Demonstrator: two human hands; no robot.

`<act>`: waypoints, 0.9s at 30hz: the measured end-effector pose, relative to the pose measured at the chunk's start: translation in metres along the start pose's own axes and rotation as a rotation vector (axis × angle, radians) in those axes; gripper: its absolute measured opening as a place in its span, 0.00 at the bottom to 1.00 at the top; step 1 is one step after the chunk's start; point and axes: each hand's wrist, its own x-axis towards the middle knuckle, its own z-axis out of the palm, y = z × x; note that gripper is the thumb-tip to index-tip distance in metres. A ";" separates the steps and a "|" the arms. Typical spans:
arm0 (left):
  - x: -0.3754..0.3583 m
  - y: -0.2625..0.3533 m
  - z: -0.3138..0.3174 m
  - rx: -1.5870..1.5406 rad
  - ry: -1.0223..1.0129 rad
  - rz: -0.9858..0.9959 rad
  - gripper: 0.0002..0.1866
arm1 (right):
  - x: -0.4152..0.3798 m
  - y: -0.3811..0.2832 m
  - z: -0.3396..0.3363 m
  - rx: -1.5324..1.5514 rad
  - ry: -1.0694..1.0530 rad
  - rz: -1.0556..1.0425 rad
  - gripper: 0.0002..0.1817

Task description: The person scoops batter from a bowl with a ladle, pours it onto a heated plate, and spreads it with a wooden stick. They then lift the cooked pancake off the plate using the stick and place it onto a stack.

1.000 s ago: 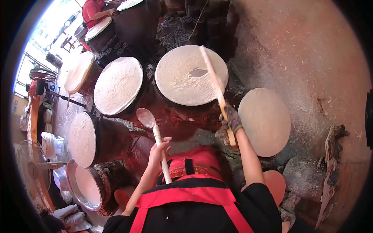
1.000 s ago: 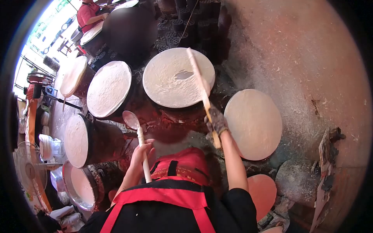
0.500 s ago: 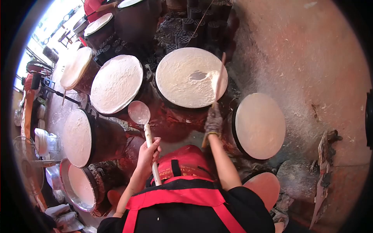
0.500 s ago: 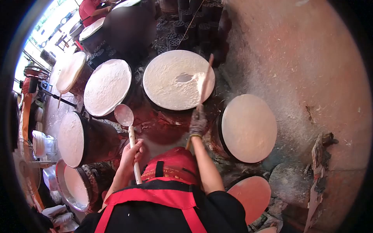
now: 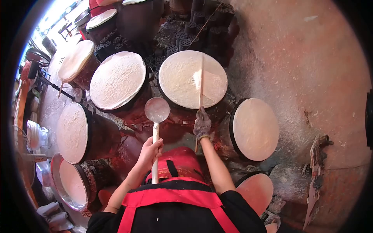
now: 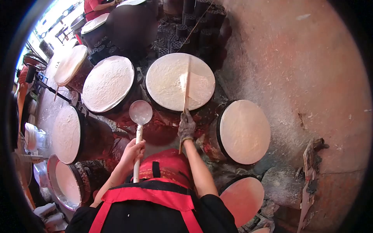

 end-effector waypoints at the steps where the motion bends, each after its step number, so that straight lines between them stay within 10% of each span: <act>1: -0.004 0.003 0.003 0.001 -0.014 -0.027 0.06 | 0.027 0.018 -0.007 0.004 -0.082 -0.069 0.17; 5: -0.005 0.003 0.004 -0.012 -0.044 -0.098 0.07 | 0.063 -0.040 -0.035 0.055 -0.090 0.184 0.25; 13: 0.067 0.014 0.015 0.186 -0.037 0.037 0.08 | -0.044 -0.029 -0.090 -1.278 -0.390 -0.844 0.22; 16: 0.126 0.027 0.026 0.401 -0.042 0.211 0.10 | -0.077 -0.018 -0.096 -0.510 -0.143 -0.112 0.21; 19: 0.200 0.012 0.044 0.595 0.119 0.233 0.07 | -0.069 0.025 -0.084 0.244 -0.273 0.085 0.18; 24: 0.217 -0.004 0.097 0.214 0.167 0.062 0.07 | -0.098 -0.047 -0.003 0.259 -0.150 0.488 0.16; 27: 0.202 0.054 0.057 -0.479 -0.376 -0.425 0.04 | -0.067 -0.058 -0.020 0.191 -0.270 0.485 0.17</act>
